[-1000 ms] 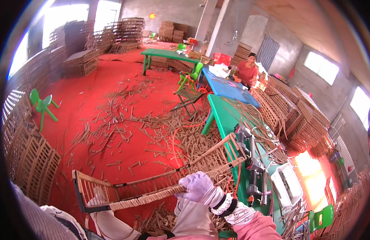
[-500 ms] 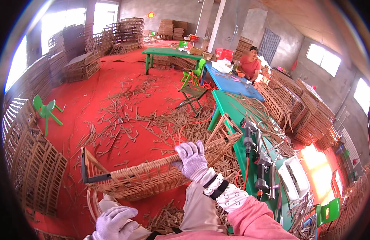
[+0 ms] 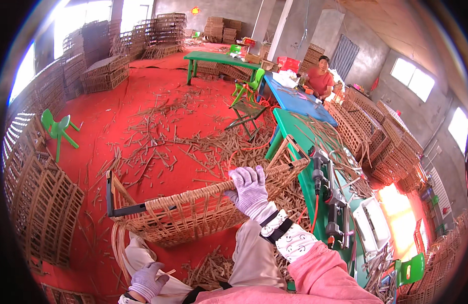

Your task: The recorder is weaving bamboo strips onto a wooden frame and securing them with a staple gun and scissors.

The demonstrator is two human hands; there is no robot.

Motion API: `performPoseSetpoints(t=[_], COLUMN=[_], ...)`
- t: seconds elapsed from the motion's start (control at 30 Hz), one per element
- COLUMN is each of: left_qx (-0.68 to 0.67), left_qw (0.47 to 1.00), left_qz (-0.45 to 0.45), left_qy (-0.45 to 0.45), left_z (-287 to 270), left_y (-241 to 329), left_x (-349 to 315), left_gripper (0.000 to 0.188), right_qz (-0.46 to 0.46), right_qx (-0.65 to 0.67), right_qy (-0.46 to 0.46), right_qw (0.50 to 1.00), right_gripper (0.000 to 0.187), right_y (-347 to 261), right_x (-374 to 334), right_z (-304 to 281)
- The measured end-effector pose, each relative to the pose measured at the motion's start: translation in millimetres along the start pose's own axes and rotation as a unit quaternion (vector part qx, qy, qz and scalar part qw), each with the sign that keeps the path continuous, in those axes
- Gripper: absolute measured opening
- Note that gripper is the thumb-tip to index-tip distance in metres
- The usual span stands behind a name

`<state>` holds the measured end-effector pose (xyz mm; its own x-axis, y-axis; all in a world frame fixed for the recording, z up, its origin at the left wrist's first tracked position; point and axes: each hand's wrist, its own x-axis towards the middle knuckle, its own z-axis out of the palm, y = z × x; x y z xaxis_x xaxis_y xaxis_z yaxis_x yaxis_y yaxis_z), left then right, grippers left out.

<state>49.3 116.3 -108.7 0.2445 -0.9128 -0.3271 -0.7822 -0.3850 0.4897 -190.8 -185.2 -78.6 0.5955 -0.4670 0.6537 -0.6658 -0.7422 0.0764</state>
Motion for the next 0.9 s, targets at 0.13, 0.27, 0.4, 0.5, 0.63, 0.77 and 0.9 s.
performPoseSetpoints(t=[0.13, 0.27, 0.4, 0.5, 0.63, 0.77, 0.9], left_qx=[0.034, 0.107, 0.043, 0.015, -0.092, -0.211, -0.01], left_qw=[0.999, 0.975, 0.956, 0.945, 0.871, 0.861, 0.858], left_qz=[-0.027, -0.071, -0.105, -0.075, 0.07, 0.182, 0.253], left_qy=[-0.019, 0.18, 0.271, 0.317, 0.478, 0.425, 0.447], left_z=[2, 5, -7, -22, -40, -64, -76], left_y=[-12, -35, -47, -40, -21, -11, -11], left_x=[7, 15, 18, 28, 49, 52, 54], left_gripper=[0.059, 0.064, 0.084, 0.092, 0.094, 0.09, 0.047], right_qz=[0.003, 0.005, 0.007, 0.012, 0.002, -0.006, -0.011], right_qx=[0.005, 0.0, 0.006, 0.016, 0.007, 0.007, 0.109], right_qy=[-0.012, -0.003, -0.009, -0.029, -0.039, -0.073, -0.079], right_qw=[1.0, 1.0, 1.0, 0.999, 0.999, 0.997, 0.991], right_gripper=[0.066, 0.066, 0.063, 0.063, 0.063, 0.064, 0.056], right_y=[2, 3, 0, -2, -3, -2, 0], right_x=[-3, -1, -2, -3, -11, -20, -17], right_z=[5, 3, 1, -7, -19, -43, -84])
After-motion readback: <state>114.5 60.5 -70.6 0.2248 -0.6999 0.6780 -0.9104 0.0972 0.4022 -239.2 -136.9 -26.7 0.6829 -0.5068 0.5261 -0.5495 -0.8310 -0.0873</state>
